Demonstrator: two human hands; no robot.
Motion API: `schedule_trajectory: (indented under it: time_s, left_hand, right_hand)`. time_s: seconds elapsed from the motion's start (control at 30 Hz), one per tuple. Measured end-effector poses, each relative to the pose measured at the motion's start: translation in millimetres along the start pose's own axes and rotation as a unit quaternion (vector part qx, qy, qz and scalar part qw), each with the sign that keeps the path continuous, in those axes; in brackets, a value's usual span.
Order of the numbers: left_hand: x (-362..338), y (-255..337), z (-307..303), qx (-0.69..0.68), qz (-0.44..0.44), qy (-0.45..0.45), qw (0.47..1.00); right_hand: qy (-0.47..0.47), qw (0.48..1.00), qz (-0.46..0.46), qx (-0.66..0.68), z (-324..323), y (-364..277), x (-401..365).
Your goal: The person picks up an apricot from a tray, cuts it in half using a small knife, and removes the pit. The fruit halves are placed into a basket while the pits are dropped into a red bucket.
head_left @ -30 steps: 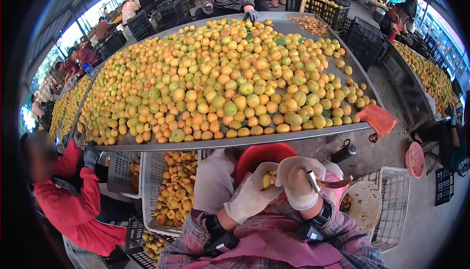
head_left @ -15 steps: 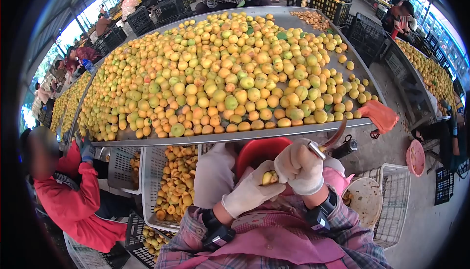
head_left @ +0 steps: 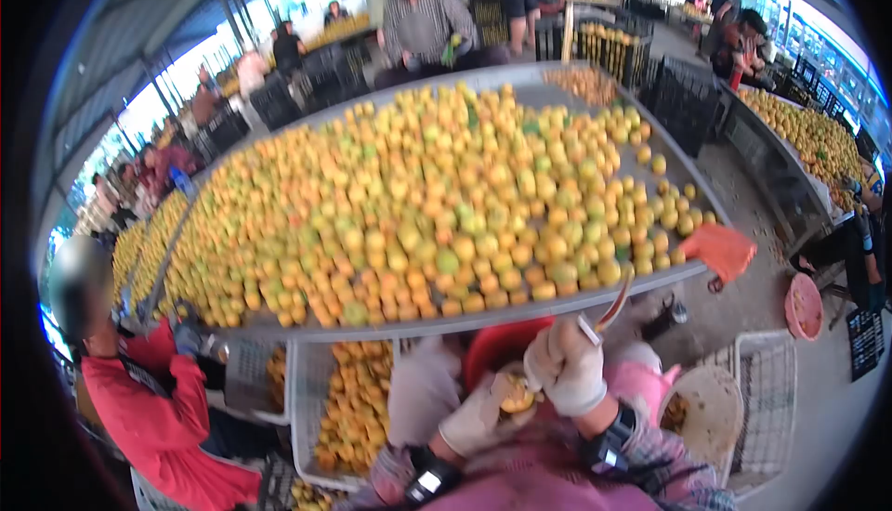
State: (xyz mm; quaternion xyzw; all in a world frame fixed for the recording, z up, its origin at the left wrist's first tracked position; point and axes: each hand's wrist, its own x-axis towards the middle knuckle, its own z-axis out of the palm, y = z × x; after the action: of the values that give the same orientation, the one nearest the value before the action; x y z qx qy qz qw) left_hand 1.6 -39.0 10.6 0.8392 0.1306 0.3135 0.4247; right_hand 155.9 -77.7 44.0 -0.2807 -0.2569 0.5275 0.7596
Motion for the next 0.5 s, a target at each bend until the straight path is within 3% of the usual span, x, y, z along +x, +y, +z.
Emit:
schedule_trajectory:
  time_s: [0.03,0.07,0.1,0.13,0.2,0.23,0.3,0.37,0.4,0.47,0.5]
  left_hand:
    - [-3,-4,9,-0.139,-0.095,0.037,0.985]
    - [3,-4,5,-0.124,-0.076,0.036,0.989]
    - [7,1,1,-0.107,-0.124,0.033,0.986]
    - [9,6,0,-0.094,-0.176,0.032,0.979]
    - [6,12,3,-0.074,-0.288,0.031,0.954]
    - [0,3,8,-0.071,-0.285,0.031,0.955]
    - [1,-9,15,0.088,-0.140,0.086,0.982]
    - [-2,-13,24,0.070,-0.130,0.111,0.983]
    - [-2,-18,26,0.137,-0.094,0.127,0.978]
    - [-4,-24,28,0.203,-0.056,0.143,0.967]
    - [-4,-24,27,0.223,-0.042,0.154,0.962]
  right_hand:
    - [0.067,0.997,0.039,-0.019,4,1,1]
    - [0.093,0.991,0.010,-0.097,6,9,3]
    - [0.125,0.977,-0.015,-0.175,10,13,7]
    - [0.171,0.971,0.044,-0.161,14,12,8]
    - [0.183,0.973,0.049,-0.134,14,14,11]
    - [0.199,0.972,0.062,-0.108,14,15,12]
    - [0.215,0.972,0.047,-0.084,18,15,14]
    - [0.212,0.975,0.044,-0.048,21,13,13]
    - [0.211,0.975,0.044,-0.048,20,14,13]
    - [0.120,0.985,0.019,-0.126,17,15,15]
    - [0.120,0.985,0.018,-0.127,15,15,16]
